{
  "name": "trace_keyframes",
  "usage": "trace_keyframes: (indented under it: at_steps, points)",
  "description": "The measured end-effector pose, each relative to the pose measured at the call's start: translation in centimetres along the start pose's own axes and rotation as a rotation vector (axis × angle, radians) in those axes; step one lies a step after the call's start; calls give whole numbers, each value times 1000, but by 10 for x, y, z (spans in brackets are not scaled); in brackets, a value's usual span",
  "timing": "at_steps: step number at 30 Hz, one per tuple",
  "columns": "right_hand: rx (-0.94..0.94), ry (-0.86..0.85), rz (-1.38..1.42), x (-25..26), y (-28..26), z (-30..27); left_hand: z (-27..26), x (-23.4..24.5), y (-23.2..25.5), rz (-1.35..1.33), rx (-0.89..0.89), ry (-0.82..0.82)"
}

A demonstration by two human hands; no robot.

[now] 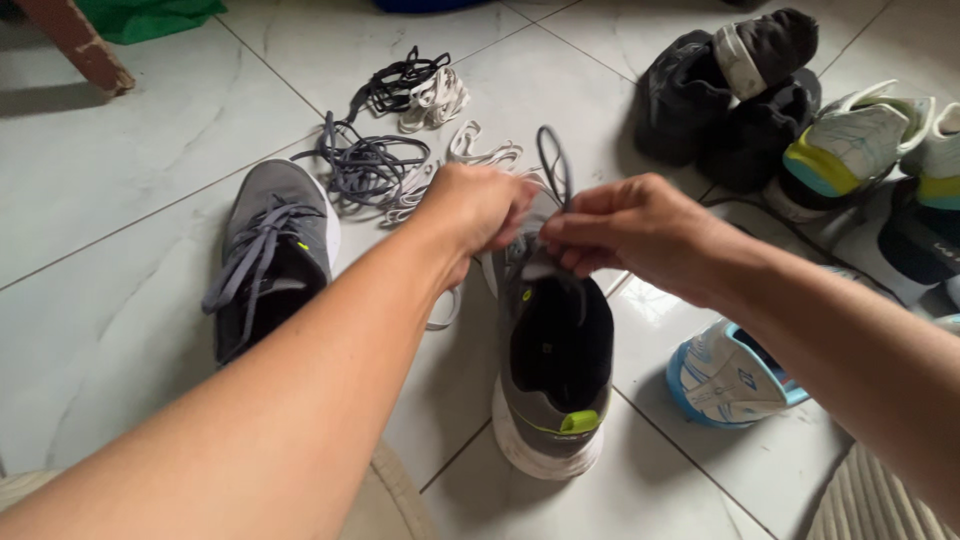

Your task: The person removes the existing laces from a pair of gray sneakers and then threads new laces through the eyelets, pulling them tight and tying them. The task is performed on the floor with multiple other shoes and loose laces nearby.

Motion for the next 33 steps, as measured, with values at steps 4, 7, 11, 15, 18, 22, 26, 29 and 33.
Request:
trace_keyframes:
  at_steps: [4, 7, 11, 15, 18, 22, 26, 29, 33]
  points:
    - [-15, 11, -561, -8, -10, -6, -1, -11, -30, 463, 211, -35]
    - [73, -54, -905, -27, -23, -6, -14, -12, -38, 691, 274, -46]
    - [65, -55, -959, -32, -31, -6, -34, -19, -26, 731, 345, -154]
    - [169, -47, -922, -22, -28, -4, -57, -28, -14, 1040, 261, -132]
    - [270, -141, -1055, -21, -13, -2, -67, -34, -21, 892, 378, -88]
    - [223, -188, -1062, -26, 3, 4, -69, -27, -32, 611, 497, -76]
    - [-4, 76, -387, 2, 8, 14, -56, -20, -23, 822, 354, 33]
    - [-127, 147, 263, 23, 8, 27, -43, -18, -6, 933, 268, 117]
    - [-50, 106, 234, 27, 6, 51, -36, -23, 7, 1025, 208, 147]
Point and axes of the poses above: each hand's wrist, its own z-axis towards the middle knuckle, its own x-axis out of the back of the hand, y = z × x, the point moved 5 cm from there along z, towards the middle knuckle, and after that the axes turned 10 degrees about z, right-handed, at the moved point
